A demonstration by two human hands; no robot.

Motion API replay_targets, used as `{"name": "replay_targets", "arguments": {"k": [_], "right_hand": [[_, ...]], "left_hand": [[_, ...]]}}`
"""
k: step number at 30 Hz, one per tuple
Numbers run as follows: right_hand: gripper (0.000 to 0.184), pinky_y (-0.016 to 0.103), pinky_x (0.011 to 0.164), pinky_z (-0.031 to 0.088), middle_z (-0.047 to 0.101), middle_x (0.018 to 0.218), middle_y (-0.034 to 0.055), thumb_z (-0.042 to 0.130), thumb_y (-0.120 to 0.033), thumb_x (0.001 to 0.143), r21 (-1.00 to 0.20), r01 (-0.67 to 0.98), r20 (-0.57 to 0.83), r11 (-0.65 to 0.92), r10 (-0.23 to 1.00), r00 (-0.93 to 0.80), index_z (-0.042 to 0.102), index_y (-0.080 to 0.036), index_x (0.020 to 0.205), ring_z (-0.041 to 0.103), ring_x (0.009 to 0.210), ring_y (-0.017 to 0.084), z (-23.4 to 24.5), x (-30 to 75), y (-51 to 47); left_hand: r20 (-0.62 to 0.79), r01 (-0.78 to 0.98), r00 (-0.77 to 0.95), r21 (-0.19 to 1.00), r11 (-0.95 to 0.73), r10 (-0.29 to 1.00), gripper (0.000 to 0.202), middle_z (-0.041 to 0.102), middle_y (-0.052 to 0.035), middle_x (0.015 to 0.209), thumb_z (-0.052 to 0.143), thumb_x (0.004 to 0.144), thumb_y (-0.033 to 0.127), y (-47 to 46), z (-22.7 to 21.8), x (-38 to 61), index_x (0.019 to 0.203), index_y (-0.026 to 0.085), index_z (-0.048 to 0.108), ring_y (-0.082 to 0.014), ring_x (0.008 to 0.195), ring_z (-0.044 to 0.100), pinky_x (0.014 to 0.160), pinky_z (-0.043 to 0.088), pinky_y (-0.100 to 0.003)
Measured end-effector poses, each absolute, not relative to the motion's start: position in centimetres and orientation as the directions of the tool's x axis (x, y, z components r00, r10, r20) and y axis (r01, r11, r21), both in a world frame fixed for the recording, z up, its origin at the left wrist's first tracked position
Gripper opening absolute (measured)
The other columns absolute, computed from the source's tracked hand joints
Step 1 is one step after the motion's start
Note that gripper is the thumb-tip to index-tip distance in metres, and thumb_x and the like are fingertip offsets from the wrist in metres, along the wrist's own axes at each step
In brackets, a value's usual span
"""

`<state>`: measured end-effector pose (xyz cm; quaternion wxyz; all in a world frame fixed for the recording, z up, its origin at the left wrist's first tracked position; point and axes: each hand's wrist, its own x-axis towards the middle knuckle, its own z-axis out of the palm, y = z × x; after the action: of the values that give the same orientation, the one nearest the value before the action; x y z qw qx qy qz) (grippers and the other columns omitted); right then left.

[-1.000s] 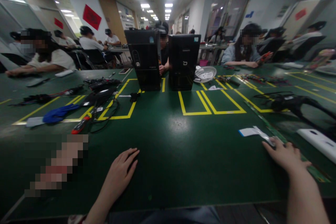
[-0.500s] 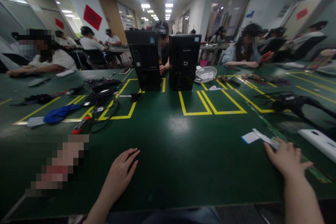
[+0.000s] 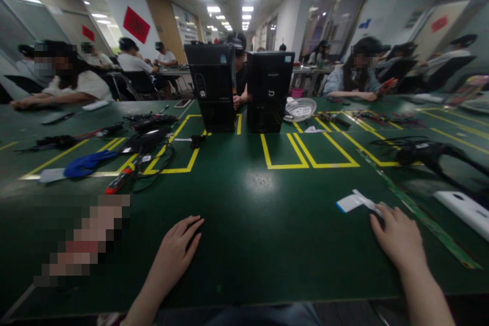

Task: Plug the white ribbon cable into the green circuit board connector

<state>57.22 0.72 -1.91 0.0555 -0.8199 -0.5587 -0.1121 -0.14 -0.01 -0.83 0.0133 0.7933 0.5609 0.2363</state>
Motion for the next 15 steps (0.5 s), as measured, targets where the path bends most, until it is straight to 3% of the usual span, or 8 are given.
{"name": "replay_targets", "arguments": {"k": [7, 15], "right_hand": [[0.051, 0.043, 0.101, 0.043, 0.056, 0.129, 0.0174, 0.034, -0.045, 0.089, -0.14, 0.99, 0.343, -0.002, 0.938, 0.05, 0.06, -0.012, 0.118, 0.053, 0.12, 0.03, -2.9, 53.0, 0.8], [0.041, 0.053, 0.103, 0.042, 0.052, 0.137, 0.0107, 0.038, -0.037, 0.095, -0.143, 0.932, 0.366, 0.332, 0.893, -0.262, 0.055, -0.022, 0.129, 0.049, 0.126, 0.026, -2.4, 38.9, 0.7]], "left_hand": [[0.373, 0.878, 0.264, 0.289, -0.382, 0.89, 0.033, 0.06, -0.0085, 0.128, 0.045, 0.096, 0.025, 0.0, -0.9, -0.1, 0.127, 0.022, 0.058, -0.0263, 0.119, 0.055, 0.101, 0.045, -0.049], [0.334, 0.893, 0.268, 0.266, -0.363, 0.904, 0.034, 0.058, -0.0103, 0.129, 0.045, 0.097, 0.025, 0.0, -0.8, -0.1, 0.128, 0.018, 0.057, -0.0271, 0.121, 0.052, 0.103, 0.043, -0.048]]}}
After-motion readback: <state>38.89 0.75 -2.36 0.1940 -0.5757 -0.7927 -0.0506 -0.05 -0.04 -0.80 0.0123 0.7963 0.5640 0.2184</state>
